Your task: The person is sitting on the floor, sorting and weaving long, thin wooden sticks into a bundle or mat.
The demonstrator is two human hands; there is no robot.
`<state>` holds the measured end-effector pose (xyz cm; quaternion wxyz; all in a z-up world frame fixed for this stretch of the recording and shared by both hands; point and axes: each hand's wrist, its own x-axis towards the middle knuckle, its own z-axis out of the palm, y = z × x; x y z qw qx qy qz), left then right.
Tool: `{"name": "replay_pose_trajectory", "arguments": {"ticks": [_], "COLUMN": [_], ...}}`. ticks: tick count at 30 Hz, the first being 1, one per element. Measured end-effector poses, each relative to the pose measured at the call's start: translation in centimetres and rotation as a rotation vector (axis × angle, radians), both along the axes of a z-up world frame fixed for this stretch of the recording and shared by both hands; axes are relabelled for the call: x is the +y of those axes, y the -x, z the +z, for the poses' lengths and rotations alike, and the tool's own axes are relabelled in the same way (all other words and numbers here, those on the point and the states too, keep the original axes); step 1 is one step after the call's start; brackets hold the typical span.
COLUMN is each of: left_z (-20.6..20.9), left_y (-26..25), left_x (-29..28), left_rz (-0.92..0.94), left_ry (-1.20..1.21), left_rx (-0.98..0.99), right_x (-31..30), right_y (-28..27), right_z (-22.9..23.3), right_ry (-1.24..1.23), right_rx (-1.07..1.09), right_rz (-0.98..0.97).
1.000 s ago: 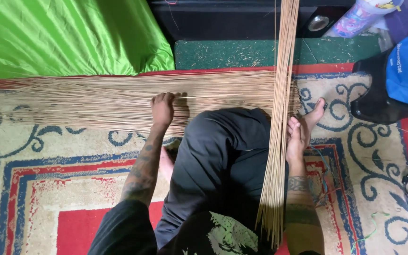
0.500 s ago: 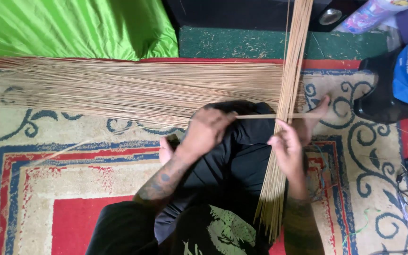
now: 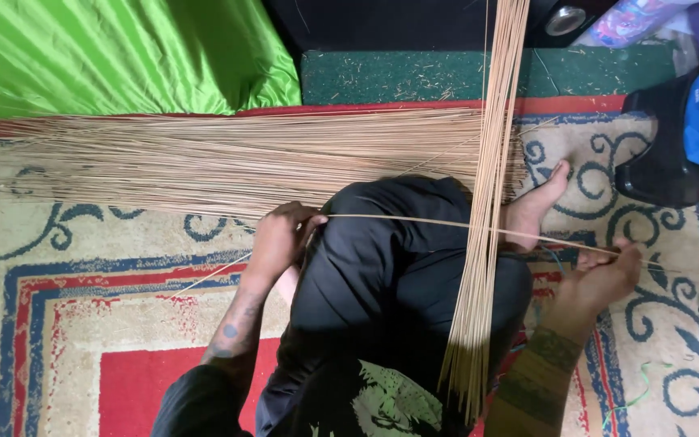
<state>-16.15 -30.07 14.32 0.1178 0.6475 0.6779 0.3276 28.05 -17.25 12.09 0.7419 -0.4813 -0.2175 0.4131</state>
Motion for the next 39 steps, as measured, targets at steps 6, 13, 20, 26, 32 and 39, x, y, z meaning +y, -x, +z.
{"name": "replay_pose_trajectory", "arguments": {"ticks": [6,13,20,26,32,39], "left_z": [-1.9,0.3,-0.4,-3.1,-2.7,-4.6], "left_y": [-3.1,-8.0,-0.8,0.4,-2.3,-7.3], "left_x": [0.1,1.9,0.7,-1.0,0.0,0.7], "left_rz": [-0.118,-0.308,-0.170,-0.031,-0.092,-0.146], "left_ry": [-0.042,-0.060,-0.021,-0.044,-0.094,-0.076], "left_rx": [-0.205,-0.326,-0.300,-0.387,-0.699,-1.117], "right_x": [-3.6,-6.0,-3.0,-4.6,-5.5,-7.3], "right_y": [8.8,13.8,4.9,8.6,13.6,16.9], "right_z": [-3.6,-3.4,-2.8,-2.6,-3.4,-1.8], "right_ry": [0.175,-0.183,-0.168,-0.144,-0.184,-0.193], "right_rx": [-0.149,-0.559,-0.421,-0.327,-0.269,-0.383], "right_rz": [0.172,0.899,0.548,0.583,0.784,0.898]}}
